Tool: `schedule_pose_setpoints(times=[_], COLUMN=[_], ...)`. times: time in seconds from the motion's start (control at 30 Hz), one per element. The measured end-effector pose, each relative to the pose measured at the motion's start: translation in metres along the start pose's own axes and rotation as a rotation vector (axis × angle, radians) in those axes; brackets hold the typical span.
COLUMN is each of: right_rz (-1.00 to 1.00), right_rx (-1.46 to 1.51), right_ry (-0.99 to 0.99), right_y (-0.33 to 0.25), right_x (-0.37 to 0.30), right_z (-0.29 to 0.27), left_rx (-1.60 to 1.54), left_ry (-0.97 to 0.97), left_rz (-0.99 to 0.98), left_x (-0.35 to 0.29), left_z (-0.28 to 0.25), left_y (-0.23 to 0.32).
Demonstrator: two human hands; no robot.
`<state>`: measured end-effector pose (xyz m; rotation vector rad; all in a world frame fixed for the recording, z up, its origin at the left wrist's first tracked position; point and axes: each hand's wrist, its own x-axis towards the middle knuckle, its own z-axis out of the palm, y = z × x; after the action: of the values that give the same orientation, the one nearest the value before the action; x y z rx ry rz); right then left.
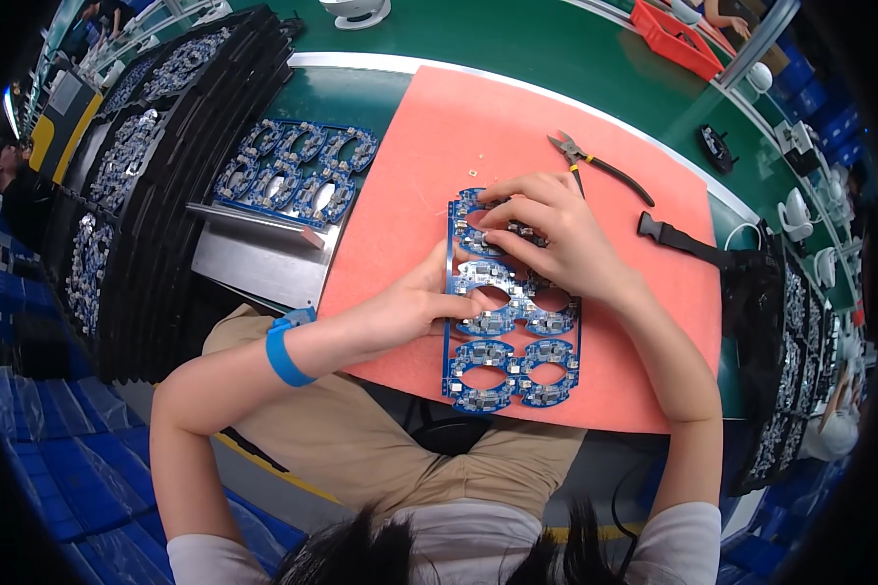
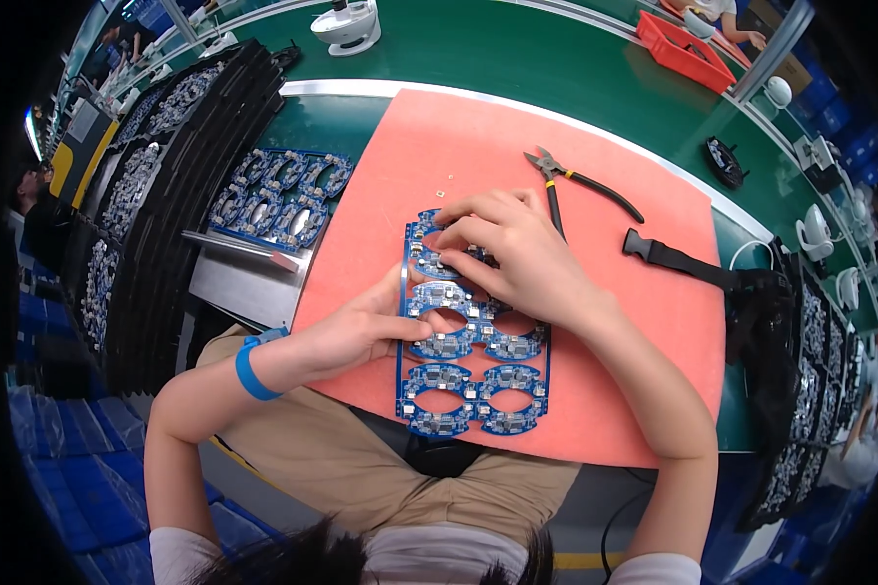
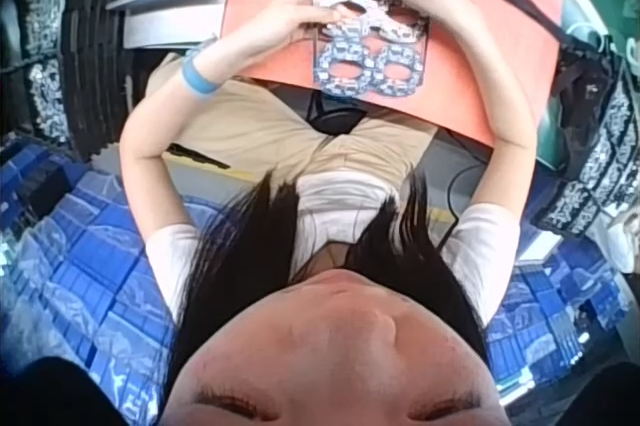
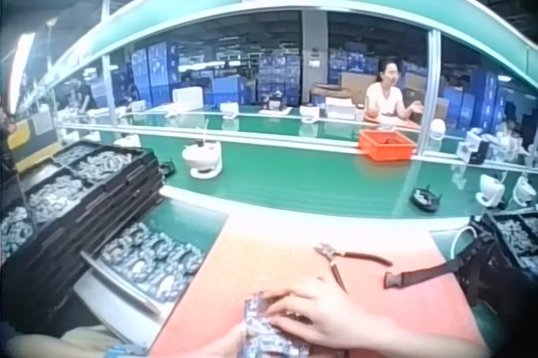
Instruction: Assembling LED lighting components by cutting wires and fitting parts into a housing on a factory line.
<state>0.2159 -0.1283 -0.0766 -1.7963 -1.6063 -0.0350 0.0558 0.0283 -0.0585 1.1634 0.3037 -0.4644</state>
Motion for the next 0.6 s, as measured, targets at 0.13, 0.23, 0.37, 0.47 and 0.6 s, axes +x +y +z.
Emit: schedule_pose_setpoints(times=[0.13, 0.23, 0.37, 0.47, 0.6], right_rz=[-0.045, -0.067, -0.037, 0.116, 0.013], right_rx=[-0.073, -0.109, -0.073, 0.080, 0.049], right_ry=[0.008, 0.031, 0.087, 0.127, 0.117], right_y=[0.000, -0.002, -0.002, -0.004, 0.001], right_x=[-0.001, 0.001, 0.000, 0.000, 0.002], right_z=[0.001, 0.004, 0.010, 0.012, 0.011], left_rx=[-0.017, -0.004, -0.003, -0.021, -0.052], left_ry=[0.005, 0.010, 0.008, 0.038, 0.023], left_rz=[0.001, -0.016, -0.001, 0.045, 0.055], left_x=[0.000, -0.001, -0.001, -0.001, 0.001], left_z=[0.000, -0.001, -0.003, -0.001, -0.005], left_y=[0.000, 0.001, 0.001, 0.000, -0.005])
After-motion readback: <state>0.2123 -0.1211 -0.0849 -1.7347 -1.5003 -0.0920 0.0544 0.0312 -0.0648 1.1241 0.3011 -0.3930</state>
